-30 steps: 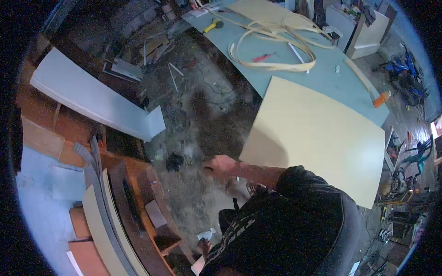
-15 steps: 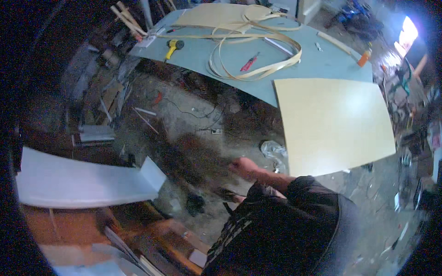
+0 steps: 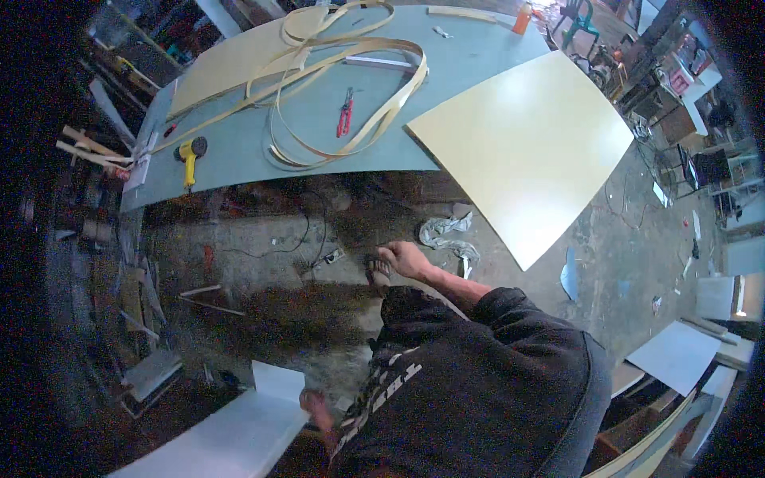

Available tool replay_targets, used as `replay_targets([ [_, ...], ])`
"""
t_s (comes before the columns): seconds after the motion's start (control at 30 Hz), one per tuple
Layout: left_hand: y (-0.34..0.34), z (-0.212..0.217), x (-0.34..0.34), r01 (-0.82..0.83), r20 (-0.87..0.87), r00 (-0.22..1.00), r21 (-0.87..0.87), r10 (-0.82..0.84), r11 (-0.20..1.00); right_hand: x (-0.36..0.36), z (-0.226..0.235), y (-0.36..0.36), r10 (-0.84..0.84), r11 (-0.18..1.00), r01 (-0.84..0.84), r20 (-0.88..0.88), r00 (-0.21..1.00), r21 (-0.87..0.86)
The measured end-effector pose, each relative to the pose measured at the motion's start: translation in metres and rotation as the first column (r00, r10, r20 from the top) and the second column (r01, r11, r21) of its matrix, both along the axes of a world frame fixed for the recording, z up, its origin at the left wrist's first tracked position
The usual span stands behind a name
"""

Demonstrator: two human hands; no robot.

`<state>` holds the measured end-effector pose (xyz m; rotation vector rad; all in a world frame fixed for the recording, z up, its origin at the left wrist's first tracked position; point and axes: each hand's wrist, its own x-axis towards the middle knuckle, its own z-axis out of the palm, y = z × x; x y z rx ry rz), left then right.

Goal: The person applies adhesive from a bottle onto the surface of a flexible wood strip while holding a rectangular wood panel.

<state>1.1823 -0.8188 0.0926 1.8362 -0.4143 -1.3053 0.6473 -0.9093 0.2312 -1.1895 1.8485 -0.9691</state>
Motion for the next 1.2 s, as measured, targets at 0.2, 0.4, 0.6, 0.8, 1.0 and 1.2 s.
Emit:
replay_targets([
  [0.2,-0.186,-0.026,-0.116,0.724,0.478,0.586,0.055,-0.654,0.688,-0.004,-0.025,-0.08,0.007,0.985,0.001,-0.042,0.999,0.173],
  [0.4,-0.329,0.07,-0.262,0.961,0.131,0.194,-0.225,-0.972,0.162,-0.071,-0.036,-0.052,-0.329,0.895,0.343,-0.1,0.939,0.285],
  [0.6,-0.408,0.106,-0.339,0.985,-0.118,-0.142,-0.111,-0.983,-0.129,-0.044,-0.018,0.065,-0.775,0.547,0.775,-0.159,0.612,0.317],
  [0.8,-0.425,0.066,-0.411,0.859,-0.152,-0.503,-0.193,-0.851,-0.473,0.064,-0.033,0.134,-0.985,0.086,0.923,-0.105,0.135,0.375],
  [1.0,-0.383,0.095,-0.487,0.764,-0.085,-0.625,-0.268,-0.776,-0.587,0.133,-0.056,0.158,-0.965,-0.255,0.848,-0.062,-0.256,0.464],
  [1.2,-0.328,0.117,-0.551,0.806,-0.208,-0.587,-0.244,-0.783,-0.539,0.039,-0.098,0.261,-0.96,-0.273,0.937,-0.127,-0.25,0.217],
])
